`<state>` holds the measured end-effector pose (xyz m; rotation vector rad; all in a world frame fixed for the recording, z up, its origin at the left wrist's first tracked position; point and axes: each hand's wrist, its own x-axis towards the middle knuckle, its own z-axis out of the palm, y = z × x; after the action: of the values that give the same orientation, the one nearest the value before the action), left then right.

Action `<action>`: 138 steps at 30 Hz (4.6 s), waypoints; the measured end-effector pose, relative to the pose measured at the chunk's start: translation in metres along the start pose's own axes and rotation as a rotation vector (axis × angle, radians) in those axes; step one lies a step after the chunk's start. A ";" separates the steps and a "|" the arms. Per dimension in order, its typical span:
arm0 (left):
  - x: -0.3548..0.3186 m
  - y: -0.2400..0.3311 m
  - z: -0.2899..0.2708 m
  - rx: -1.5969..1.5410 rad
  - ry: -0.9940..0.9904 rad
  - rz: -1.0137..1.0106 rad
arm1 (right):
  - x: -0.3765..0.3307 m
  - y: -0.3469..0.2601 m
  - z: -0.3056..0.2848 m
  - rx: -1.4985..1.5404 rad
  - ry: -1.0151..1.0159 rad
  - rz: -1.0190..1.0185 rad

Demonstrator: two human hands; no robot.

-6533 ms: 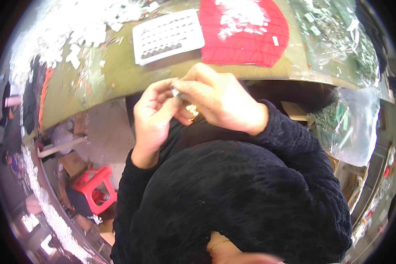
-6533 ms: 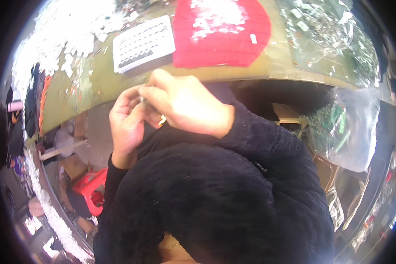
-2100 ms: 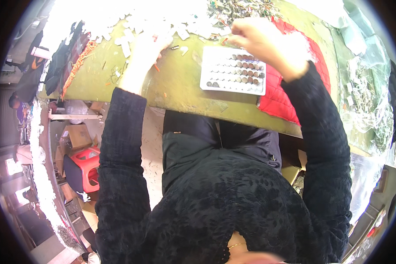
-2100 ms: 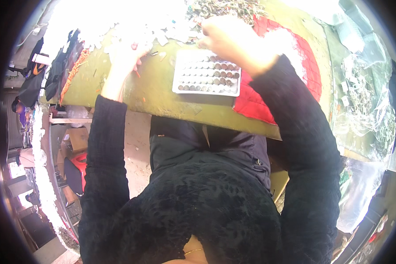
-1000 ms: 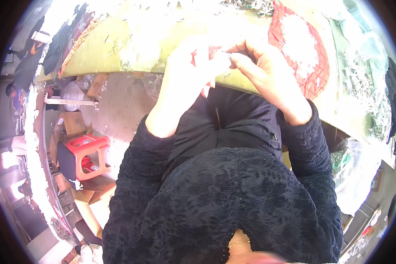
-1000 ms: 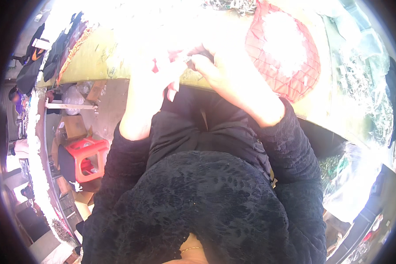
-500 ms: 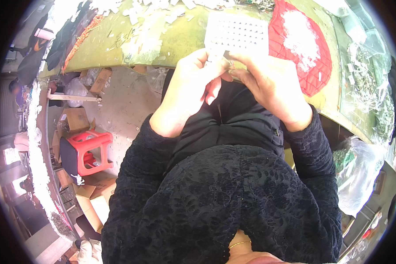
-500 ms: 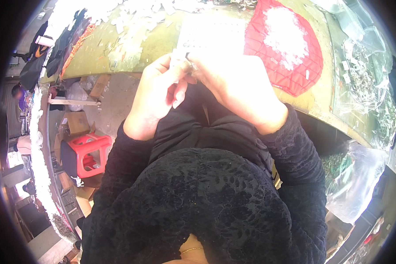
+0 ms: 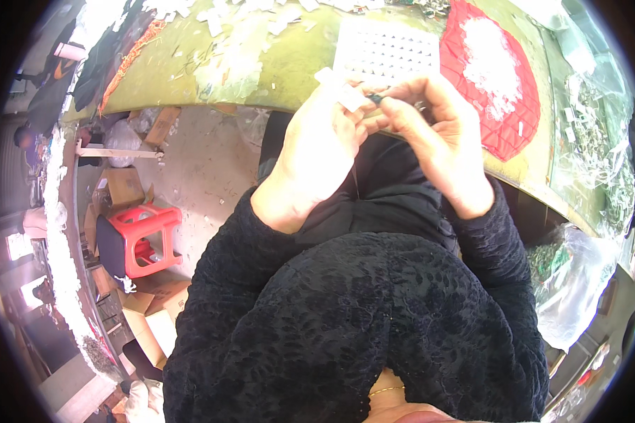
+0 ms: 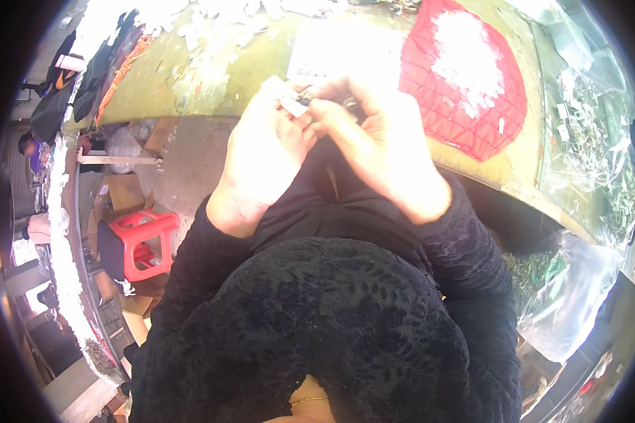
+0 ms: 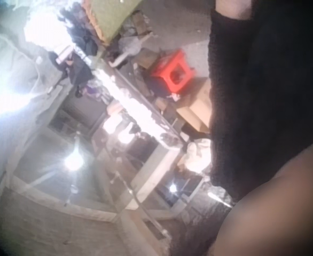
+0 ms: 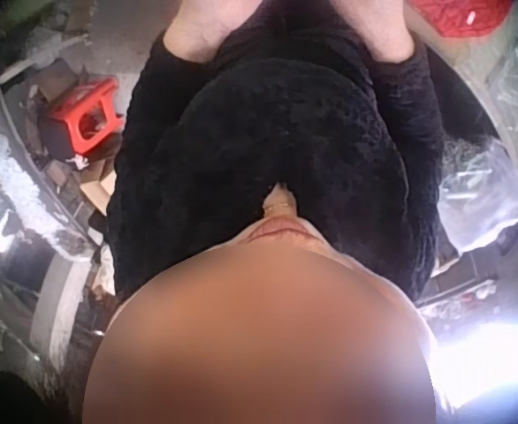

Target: The person repeatedly picks small metal keychain parts and white plastic tags from a tray, attaches them together by hand, and places the assembled units back on the tray. The process is repeated multiple times with consistent hand motions.

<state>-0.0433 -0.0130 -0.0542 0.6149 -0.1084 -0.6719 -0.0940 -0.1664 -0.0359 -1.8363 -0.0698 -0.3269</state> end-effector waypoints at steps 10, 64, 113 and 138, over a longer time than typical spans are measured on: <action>-0.007 0.003 -0.007 0.466 0.018 0.147 | 0.004 0.002 0.012 0.131 -0.060 0.089; -0.016 0.010 -0.010 0.437 0.005 0.054 | -0.017 0.007 0.019 0.229 0.092 0.030; 0.003 0.002 -0.039 0.083 0.046 -0.201 | 0.054 0.035 -0.045 -0.823 -0.118 -0.173; -0.013 -0.009 -0.035 -0.038 -0.032 -0.243 | 0.007 0.006 -0.021 -0.133 -0.327 -0.065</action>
<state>-0.0479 0.0068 -0.0862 0.5864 -0.0505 -0.9169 -0.0897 -0.1889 -0.0348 -2.0087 -0.3411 -0.0741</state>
